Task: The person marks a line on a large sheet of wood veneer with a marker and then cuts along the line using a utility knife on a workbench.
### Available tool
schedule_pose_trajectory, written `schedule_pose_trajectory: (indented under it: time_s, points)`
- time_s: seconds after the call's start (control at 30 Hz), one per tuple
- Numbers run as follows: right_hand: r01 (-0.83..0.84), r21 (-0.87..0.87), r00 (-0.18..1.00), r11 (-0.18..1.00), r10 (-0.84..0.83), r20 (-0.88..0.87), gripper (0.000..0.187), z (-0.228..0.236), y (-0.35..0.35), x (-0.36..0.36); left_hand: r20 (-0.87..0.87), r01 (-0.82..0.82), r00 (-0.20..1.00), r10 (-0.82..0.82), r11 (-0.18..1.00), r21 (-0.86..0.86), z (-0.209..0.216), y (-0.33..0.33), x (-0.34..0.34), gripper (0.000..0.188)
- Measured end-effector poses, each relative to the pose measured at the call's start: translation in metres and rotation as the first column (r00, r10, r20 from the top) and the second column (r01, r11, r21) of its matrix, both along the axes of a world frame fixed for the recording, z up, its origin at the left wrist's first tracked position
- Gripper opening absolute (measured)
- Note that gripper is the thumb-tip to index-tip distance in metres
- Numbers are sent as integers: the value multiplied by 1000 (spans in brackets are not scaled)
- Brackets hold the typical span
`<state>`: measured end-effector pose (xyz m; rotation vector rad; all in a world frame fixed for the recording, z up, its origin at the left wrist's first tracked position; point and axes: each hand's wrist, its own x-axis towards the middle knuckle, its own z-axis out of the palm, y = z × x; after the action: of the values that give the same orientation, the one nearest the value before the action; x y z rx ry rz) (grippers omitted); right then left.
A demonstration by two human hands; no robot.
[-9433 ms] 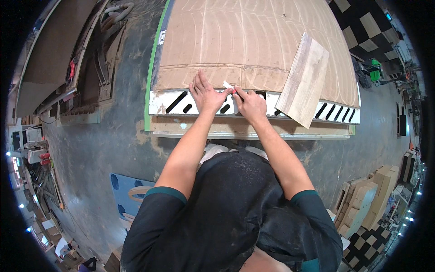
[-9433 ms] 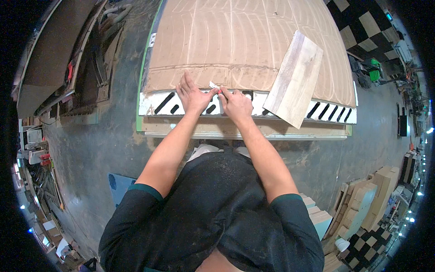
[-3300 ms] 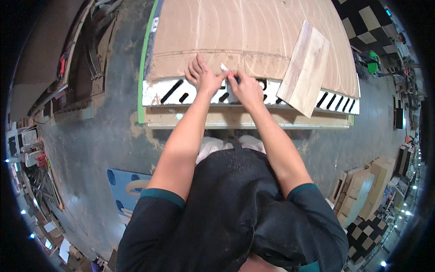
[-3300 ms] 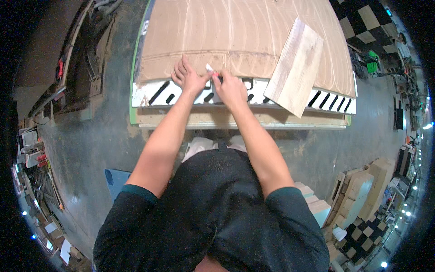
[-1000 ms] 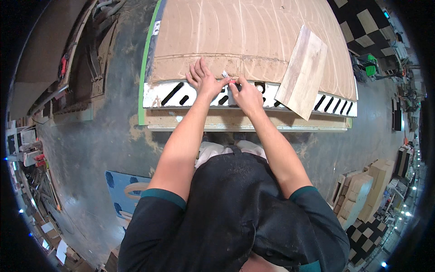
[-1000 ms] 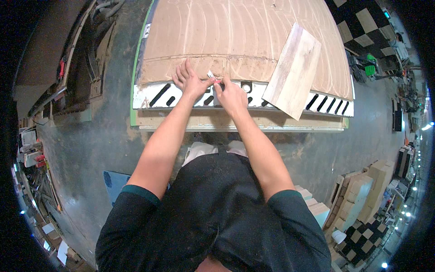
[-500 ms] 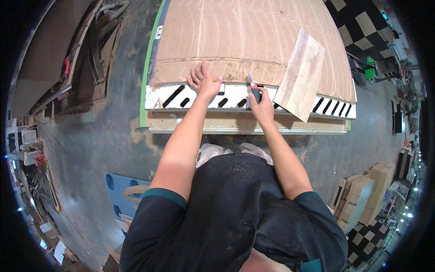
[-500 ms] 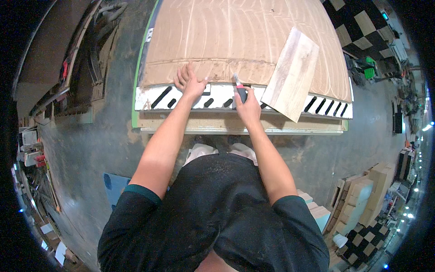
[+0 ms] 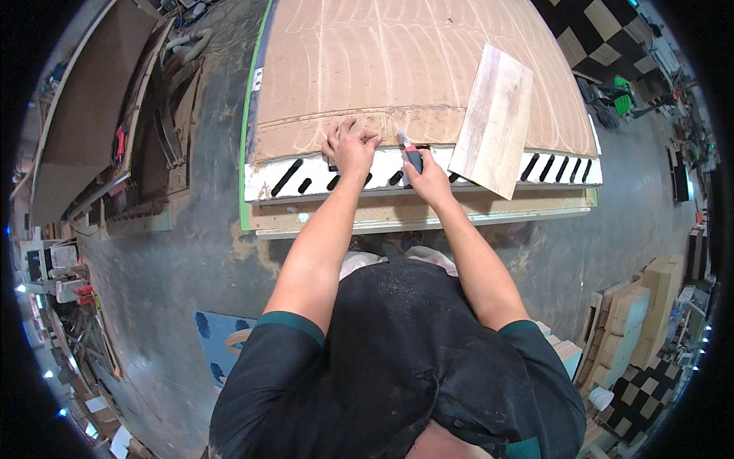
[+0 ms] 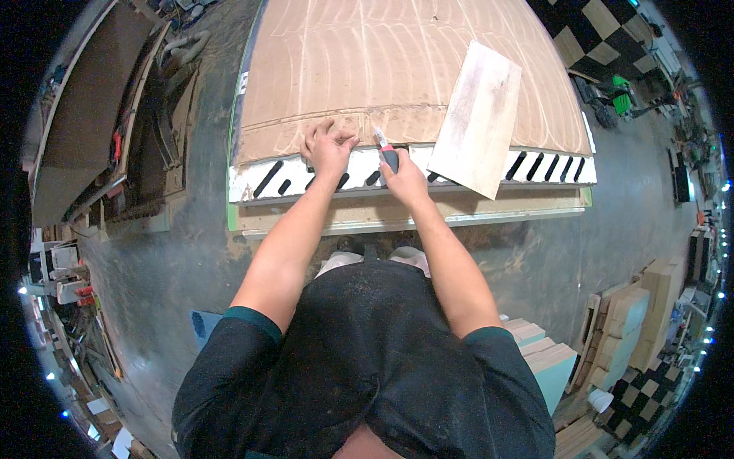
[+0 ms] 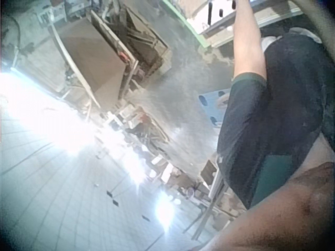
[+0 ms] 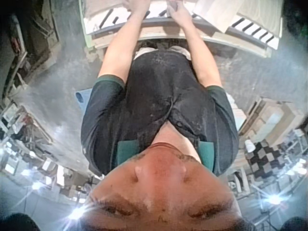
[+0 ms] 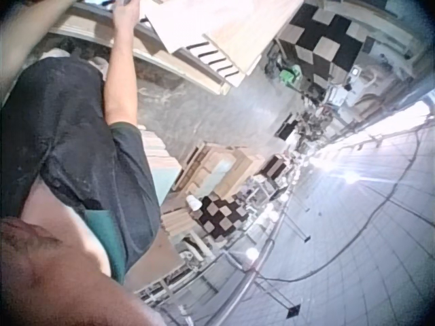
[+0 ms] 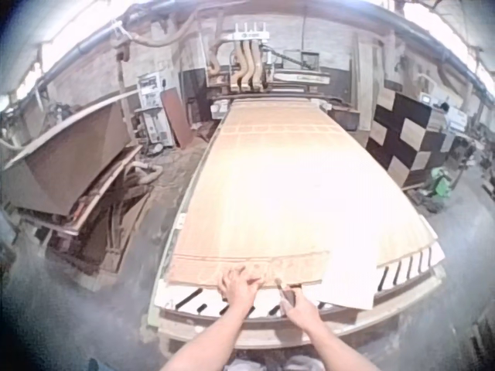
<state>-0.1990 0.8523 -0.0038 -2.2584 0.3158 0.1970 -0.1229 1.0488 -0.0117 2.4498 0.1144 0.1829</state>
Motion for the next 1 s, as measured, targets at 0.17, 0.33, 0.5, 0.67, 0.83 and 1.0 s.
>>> schedule_pose_trajectory:
  time_s: [0.17,0.33,0.5,0.67,0.83,1.0]
  points:
    - [-20,10,1000,1000,20,6,54,2,-2,-3,118,-45,992,40,998,42,-22,9,-13,21]
    - [-43,15,998,999,44,-42,50,12,-2,-1,144,-42,989,28,995,90,-21,52,-51,24]
    - [-72,-39,995,997,69,-76,51,11,-3,6,201,24,977,-75,969,244,-7,65,-63,37]
    - [-95,-72,993,993,89,-81,51,16,3,7,-55,171,985,-163,886,431,-27,45,-34,92]
    - [-99,-53,992,994,94,-78,52,9,-2,9,-126,448,891,-436,802,396,-4,11,-54,80]
    - [-111,-28,990,993,108,-90,58,7,-3,10,42,412,900,-434,877,248,15,9,-57,68]
